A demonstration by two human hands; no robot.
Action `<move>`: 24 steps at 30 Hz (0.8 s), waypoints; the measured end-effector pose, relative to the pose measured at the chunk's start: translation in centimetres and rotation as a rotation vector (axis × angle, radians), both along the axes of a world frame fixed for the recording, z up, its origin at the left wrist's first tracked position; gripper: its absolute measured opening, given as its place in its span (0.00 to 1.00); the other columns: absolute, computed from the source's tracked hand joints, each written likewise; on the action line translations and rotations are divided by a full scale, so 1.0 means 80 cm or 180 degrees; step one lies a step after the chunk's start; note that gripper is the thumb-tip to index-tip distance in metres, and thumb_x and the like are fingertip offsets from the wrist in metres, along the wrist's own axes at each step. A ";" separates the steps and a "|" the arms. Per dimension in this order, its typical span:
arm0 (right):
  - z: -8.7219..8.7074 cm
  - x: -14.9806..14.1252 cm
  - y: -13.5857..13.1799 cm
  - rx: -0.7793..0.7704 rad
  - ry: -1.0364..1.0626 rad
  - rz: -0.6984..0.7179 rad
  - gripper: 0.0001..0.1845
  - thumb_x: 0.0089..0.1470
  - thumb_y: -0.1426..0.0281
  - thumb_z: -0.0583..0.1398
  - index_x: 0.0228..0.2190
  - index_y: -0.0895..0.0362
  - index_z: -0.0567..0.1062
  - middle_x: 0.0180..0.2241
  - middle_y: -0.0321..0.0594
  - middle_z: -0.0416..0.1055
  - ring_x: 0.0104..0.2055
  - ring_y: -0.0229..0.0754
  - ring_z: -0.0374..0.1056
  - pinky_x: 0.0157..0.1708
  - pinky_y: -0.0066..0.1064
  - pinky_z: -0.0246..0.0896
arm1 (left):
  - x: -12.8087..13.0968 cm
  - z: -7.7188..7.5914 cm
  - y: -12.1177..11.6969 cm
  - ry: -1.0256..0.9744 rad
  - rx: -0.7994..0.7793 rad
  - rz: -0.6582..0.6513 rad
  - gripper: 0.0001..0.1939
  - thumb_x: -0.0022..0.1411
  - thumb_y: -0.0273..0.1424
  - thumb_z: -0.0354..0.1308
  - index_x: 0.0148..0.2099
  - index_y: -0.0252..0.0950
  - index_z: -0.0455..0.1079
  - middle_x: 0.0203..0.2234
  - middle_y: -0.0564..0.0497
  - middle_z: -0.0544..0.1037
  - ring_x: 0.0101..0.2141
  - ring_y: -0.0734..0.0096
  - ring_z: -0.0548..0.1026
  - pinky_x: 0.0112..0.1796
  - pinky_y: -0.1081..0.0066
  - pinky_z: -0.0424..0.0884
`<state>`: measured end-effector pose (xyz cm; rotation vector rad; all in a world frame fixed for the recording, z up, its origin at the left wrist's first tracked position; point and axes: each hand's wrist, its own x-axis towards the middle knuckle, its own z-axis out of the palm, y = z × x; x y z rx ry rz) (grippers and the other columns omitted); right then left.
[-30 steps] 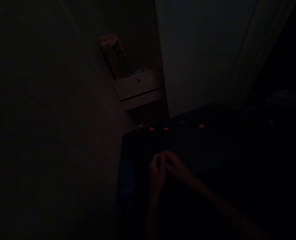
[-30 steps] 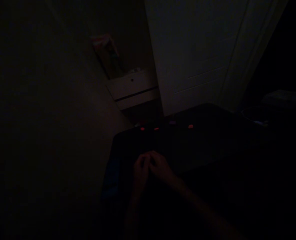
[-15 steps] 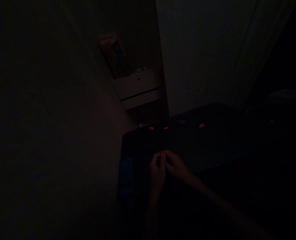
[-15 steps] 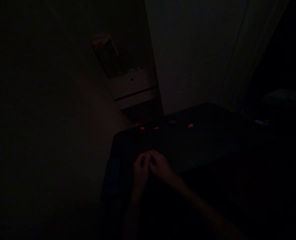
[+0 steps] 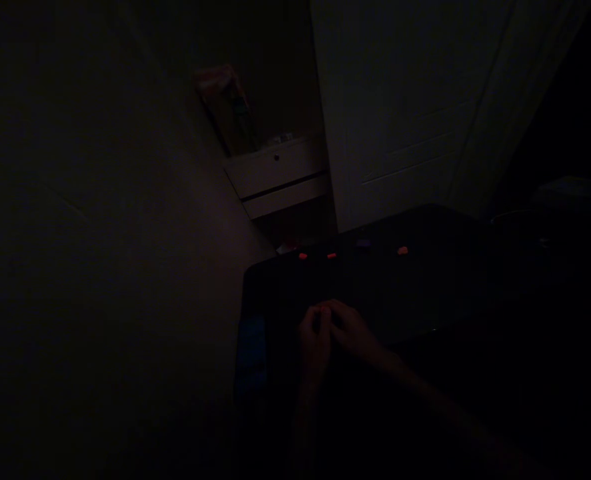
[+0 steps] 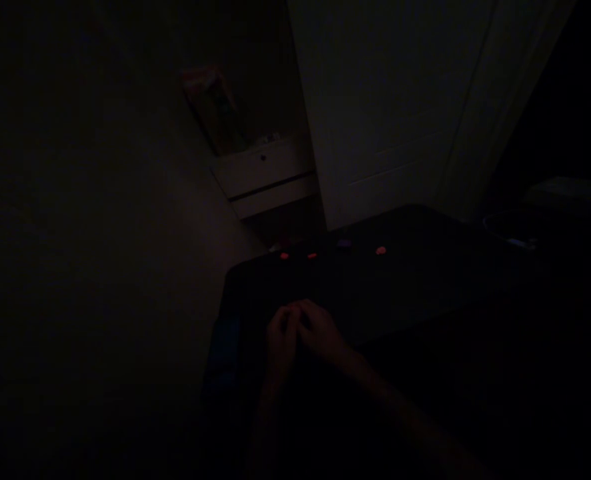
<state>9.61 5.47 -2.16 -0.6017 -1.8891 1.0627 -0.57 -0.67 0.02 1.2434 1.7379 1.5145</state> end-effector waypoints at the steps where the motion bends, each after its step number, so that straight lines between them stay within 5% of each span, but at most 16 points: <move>1: 0.000 0.000 0.000 0.0007 0.0003 0.0002 0.09 0.64 0.73 0.57 0.44 0.56 0.77 0.43 0.45 0.77 0.45 0.47 0.74 0.47 0.38 0.68 | 0.000 0.000 0.000 0.0002 -0.0012 0.0003 0.15 0.69 0.42 0.55 0.41 0.36 0.75 0.36 0.47 0.81 0.40 0.61 0.78 0.42 0.67 0.71; 24: 0.003 0.001 -0.001 0.0030 -0.0015 -0.0015 0.11 0.62 0.75 0.58 0.44 0.55 0.78 0.43 0.45 0.78 0.45 0.46 0.74 0.47 0.38 0.68 | 0.002 0.001 -0.002 -0.0031 -0.0030 0.0011 0.14 0.69 0.41 0.55 0.41 0.36 0.75 0.36 0.48 0.81 0.39 0.62 0.79 0.42 0.68 0.72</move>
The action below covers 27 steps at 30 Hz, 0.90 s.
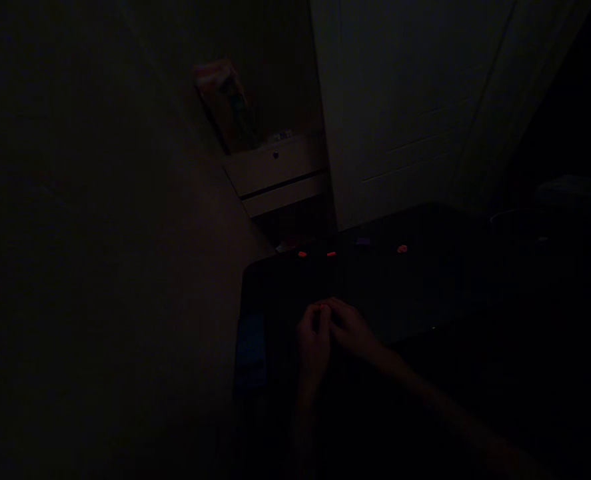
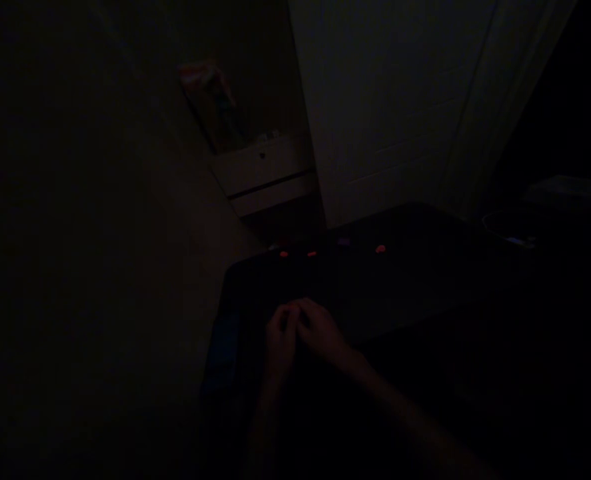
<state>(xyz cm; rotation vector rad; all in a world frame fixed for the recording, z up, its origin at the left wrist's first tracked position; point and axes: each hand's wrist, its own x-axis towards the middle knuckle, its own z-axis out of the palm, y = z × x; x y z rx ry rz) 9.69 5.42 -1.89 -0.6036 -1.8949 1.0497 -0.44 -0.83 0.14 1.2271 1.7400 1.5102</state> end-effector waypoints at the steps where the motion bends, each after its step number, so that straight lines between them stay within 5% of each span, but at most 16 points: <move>1: 0.000 0.000 0.000 -0.0001 0.0005 -0.0003 0.11 0.62 0.74 0.58 0.44 0.55 0.78 0.43 0.45 0.78 0.45 0.46 0.74 0.47 0.38 0.69 | 0.000 0.000 0.000 -0.0029 -0.0005 -0.0011 0.14 0.69 0.41 0.55 0.41 0.36 0.75 0.35 0.48 0.81 0.39 0.62 0.79 0.42 0.68 0.72; 27: -0.003 0.000 0.001 -0.0031 -0.0023 0.0019 0.09 0.63 0.73 0.57 0.44 0.57 0.76 0.43 0.47 0.77 0.45 0.48 0.74 0.47 0.39 0.67 | 0.000 -0.001 0.002 0.0006 0.0006 0.0008 0.15 0.69 0.42 0.55 0.40 0.36 0.75 0.35 0.47 0.80 0.38 0.61 0.78 0.41 0.67 0.71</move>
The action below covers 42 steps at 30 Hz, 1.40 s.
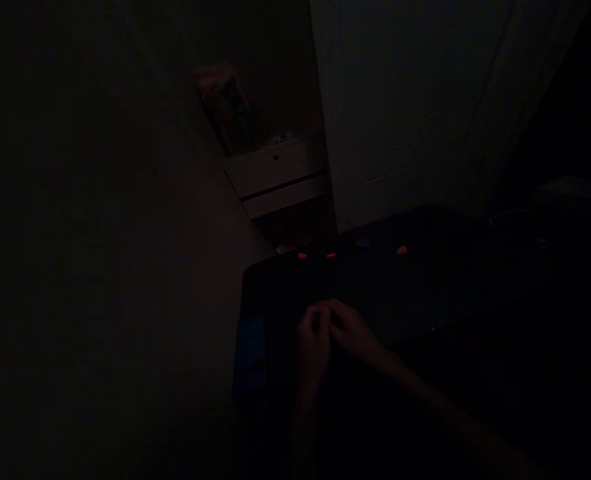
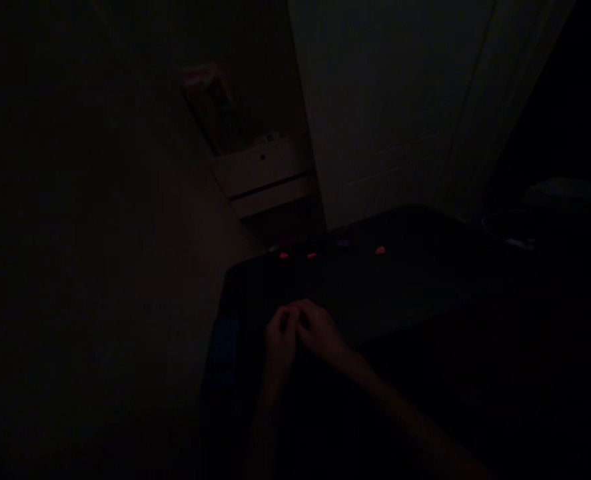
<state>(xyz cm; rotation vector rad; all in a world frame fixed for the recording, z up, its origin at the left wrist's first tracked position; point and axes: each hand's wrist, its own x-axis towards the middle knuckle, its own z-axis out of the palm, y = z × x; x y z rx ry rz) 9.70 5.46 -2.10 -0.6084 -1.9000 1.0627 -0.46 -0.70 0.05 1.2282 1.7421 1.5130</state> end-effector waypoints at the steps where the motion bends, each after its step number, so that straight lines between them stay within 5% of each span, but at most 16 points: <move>1: 0.000 0.000 0.000 -0.0001 0.0000 -0.0002 0.09 0.63 0.73 0.57 0.43 0.57 0.76 0.43 0.47 0.77 0.45 0.48 0.74 0.47 0.39 0.67 | 0.000 0.000 0.000 0.0007 -0.0004 -0.0001 0.15 0.69 0.42 0.55 0.41 0.36 0.75 0.35 0.47 0.80 0.39 0.61 0.78 0.41 0.67 0.71; 42: 0.001 -0.001 0.000 0.0056 0.0010 0.0005 0.10 0.63 0.74 0.57 0.43 0.57 0.77 0.43 0.46 0.77 0.45 0.47 0.74 0.47 0.38 0.67 | -0.001 -0.002 -0.001 0.0003 0.0002 -0.0042 0.14 0.69 0.40 0.54 0.41 0.36 0.75 0.36 0.48 0.80 0.40 0.61 0.78 0.42 0.67 0.71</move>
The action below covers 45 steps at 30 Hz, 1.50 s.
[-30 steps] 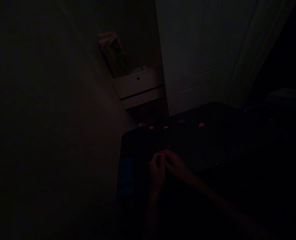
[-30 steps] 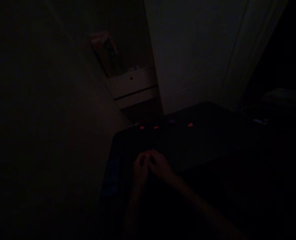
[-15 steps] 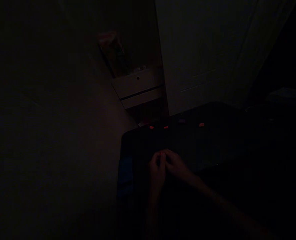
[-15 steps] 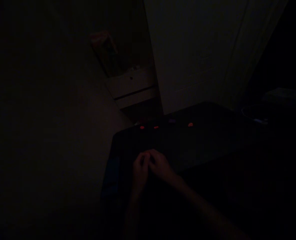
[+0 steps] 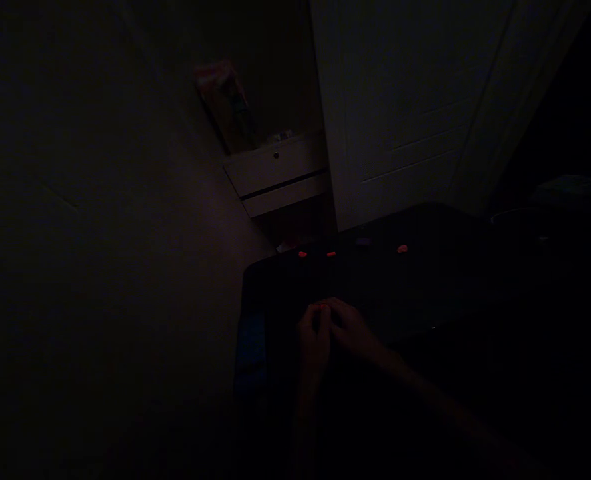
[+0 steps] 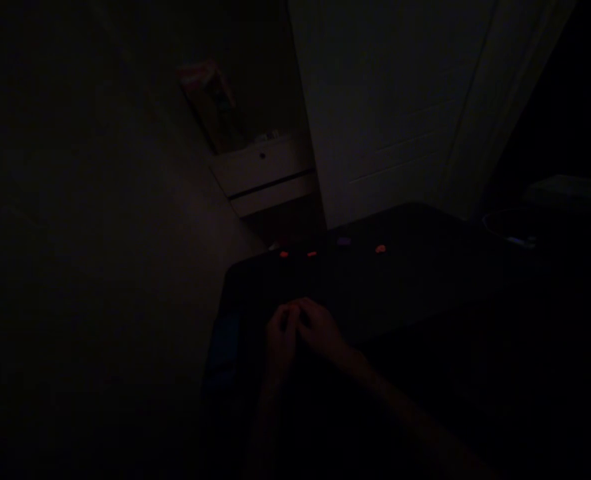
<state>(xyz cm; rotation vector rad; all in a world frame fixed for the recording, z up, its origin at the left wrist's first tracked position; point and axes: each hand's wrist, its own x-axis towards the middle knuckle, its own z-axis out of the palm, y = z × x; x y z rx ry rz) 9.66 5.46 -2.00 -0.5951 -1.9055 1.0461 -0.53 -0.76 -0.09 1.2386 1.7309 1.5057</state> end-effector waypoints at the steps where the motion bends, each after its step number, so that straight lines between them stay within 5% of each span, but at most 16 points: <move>1: 0.000 0.000 0.000 -0.0001 0.0001 -0.0003 0.10 0.63 0.74 0.57 0.43 0.57 0.77 0.43 0.46 0.77 0.45 0.47 0.74 0.47 0.38 0.67 | 0.000 -0.001 0.000 0.0007 0.0003 0.0007 0.14 0.69 0.40 0.55 0.41 0.36 0.75 0.36 0.48 0.80 0.39 0.61 0.78 0.42 0.67 0.71; 45: 0.000 0.001 0.000 -0.0001 -0.0008 -0.0014 0.11 0.63 0.75 0.57 0.45 0.56 0.77 0.44 0.46 0.77 0.45 0.47 0.74 0.47 0.39 0.69 | 0.001 0.002 -0.002 -0.0028 -0.0022 -0.0010 0.14 0.69 0.41 0.55 0.42 0.36 0.74 0.37 0.47 0.80 0.40 0.62 0.78 0.42 0.68 0.71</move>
